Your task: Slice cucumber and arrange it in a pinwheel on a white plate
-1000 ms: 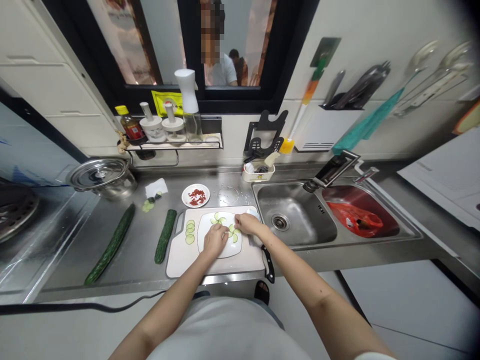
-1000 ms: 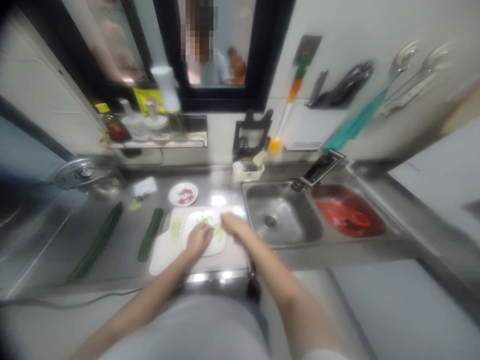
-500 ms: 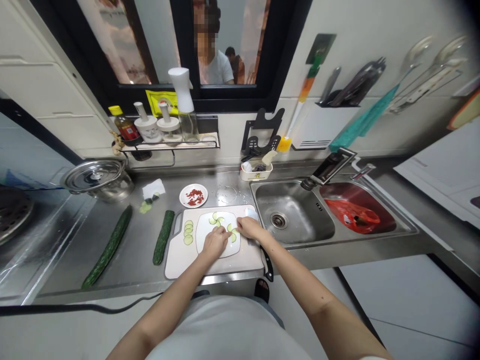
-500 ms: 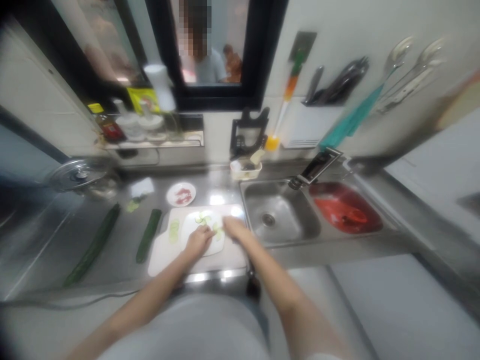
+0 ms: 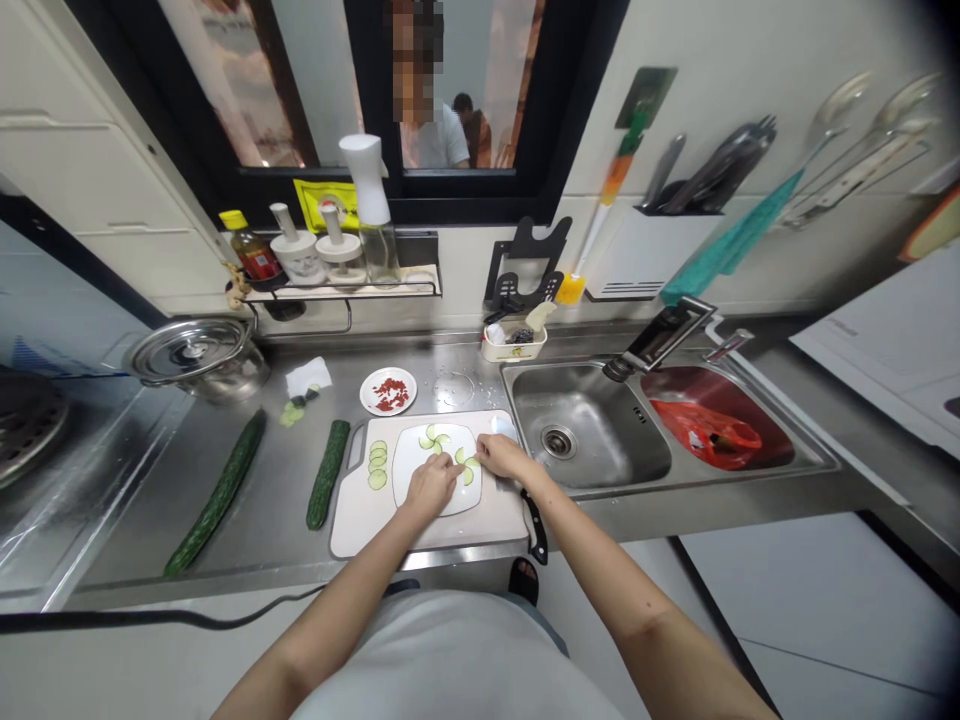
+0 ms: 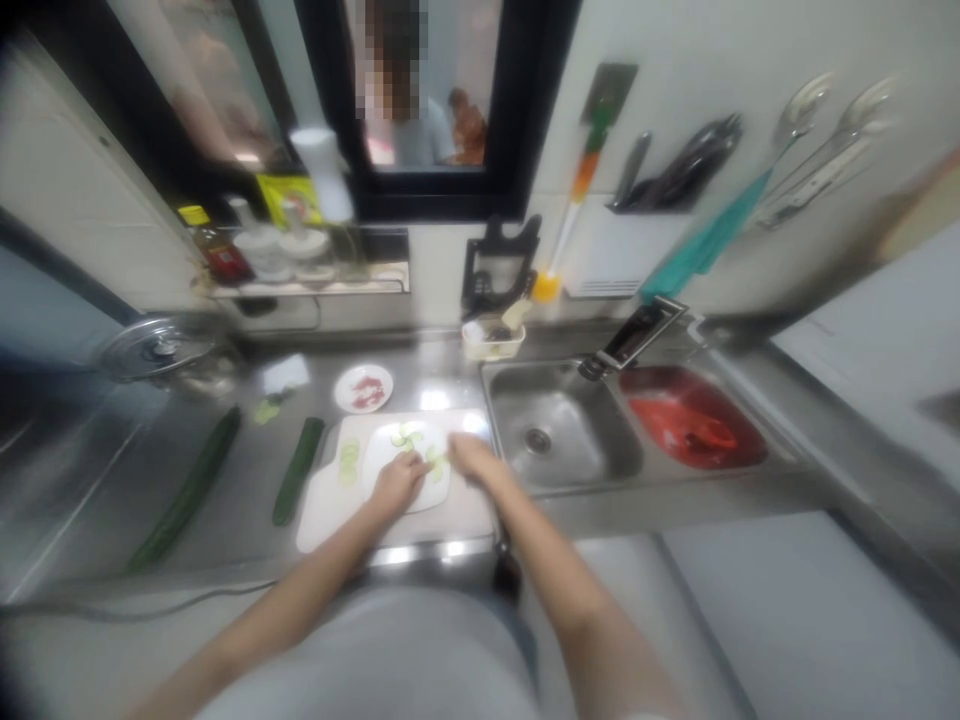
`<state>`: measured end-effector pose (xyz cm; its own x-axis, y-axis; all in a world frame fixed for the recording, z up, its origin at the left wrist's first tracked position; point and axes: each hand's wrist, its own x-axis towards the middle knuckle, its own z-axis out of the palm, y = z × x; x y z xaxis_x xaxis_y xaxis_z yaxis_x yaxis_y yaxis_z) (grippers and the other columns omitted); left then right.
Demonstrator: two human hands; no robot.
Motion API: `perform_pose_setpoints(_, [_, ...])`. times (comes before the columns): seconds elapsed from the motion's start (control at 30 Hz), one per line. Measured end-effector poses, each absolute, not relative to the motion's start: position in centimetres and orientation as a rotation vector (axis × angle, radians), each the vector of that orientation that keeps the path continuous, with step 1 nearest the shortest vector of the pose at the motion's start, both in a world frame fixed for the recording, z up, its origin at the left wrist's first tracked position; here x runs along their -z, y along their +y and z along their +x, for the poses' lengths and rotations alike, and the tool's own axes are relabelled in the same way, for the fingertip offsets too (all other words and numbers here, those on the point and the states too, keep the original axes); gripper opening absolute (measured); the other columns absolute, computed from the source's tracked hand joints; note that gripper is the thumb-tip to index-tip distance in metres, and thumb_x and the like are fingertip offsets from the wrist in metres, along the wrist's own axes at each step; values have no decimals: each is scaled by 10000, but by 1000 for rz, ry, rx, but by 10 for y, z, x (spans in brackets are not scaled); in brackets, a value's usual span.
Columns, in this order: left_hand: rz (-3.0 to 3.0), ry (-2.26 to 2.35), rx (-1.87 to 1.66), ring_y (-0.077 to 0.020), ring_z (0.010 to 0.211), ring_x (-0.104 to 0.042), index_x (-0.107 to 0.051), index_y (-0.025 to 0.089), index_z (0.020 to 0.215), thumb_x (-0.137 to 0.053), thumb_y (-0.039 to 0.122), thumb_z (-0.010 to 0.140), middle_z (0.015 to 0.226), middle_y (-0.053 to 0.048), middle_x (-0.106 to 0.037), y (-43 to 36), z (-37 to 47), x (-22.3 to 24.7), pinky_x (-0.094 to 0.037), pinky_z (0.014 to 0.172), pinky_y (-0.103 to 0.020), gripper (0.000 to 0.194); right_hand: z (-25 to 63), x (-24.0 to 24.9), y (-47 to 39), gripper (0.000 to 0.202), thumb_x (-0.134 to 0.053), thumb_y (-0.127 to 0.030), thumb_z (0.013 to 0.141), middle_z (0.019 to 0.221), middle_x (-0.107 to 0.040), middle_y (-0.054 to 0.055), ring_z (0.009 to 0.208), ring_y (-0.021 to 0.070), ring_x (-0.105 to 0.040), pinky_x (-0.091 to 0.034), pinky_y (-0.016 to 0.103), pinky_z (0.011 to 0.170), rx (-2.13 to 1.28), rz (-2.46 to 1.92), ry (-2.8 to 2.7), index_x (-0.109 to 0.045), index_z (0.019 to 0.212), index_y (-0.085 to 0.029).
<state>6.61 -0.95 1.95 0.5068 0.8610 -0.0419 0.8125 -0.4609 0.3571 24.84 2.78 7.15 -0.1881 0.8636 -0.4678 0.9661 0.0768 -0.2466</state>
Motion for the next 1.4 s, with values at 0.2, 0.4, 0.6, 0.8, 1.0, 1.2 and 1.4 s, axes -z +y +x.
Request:
perform_pose_setpoints(0.2, [2459,1399,-192,-191,953,-525,-656,289,1130,-460,157,887,1011,-50,-589,-10,66,-20,-442,766,-266,339,249,-67,26,177,-534,-281,859,938,-693,90,827,171,-607,-340,222,630,760,1878,2157,-640,950,-171])
perform_pose_setpoints(0.4, [2466,1397,-200,-189,950,-522,-658,282,1118,-463,161,889,1004,-52,-589,-10,66,-20,-444,766,-265,325,248,-66,25,178,-530,-292,863,938,-691,101,821,176,-606,-328,230,618,750,1883,2180,-635,938,-170])
perform_pose_setpoints(0.6, [2454,1376,-168,-206,970,-526,-650,263,1124,-466,157,886,1000,-65,-590,-10,68,-25,-431,775,-278,319,247,-67,22,165,-502,-244,862,928,-693,99,818,173,-608,-313,231,605,726,1881,2214,-633,929,-169])
perform_pose_setpoints(0.8, [2419,1416,-139,-214,966,-548,-685,232,1030,-448,209,904,967,-77,-604,-6,72,-33,-443,767,-285,270,245,-64,18,197,-454,-238,881,942,-690,106,806,177,-611,-305,243,606,683,1918,2218,-616,963,-163])
perform_pose_setpoints(1.0, [2251,1481,-515,-202,962,-568,-680,243,1071,-476,216,889,944,-57,-635,-7,65,-35,-461,807,-292,274,246,-60,10,242,-424,-285,915,928,-692,97,824,173,-605,-310,240,644,672,2130,2201,-589,1051,-174])
perform_pose_setpoints(1.2, [1962,1668,-901,-193,918,-600,-697,215,1000,-494,246,872,946,-50,-680,-24,17,-21,-466,845,-315,241,247,-63,-9,271,-424,-295,912,825,-678,54,742,152,-587,-329,223,649,792,2293,2306,-593,1086,-175])
perform_pose_setpoints(1.4, [1735,1997,-903,-204,844,-611,-696,200,972,-495,294,845,970,-59,-685,-39,-43,-12,-467,775,-303,256,251,-62,-24,316,-389,-323,896,739,-652,33,708,166,-581,-360,233,650,886,2375,2373,-619,1053,-174])
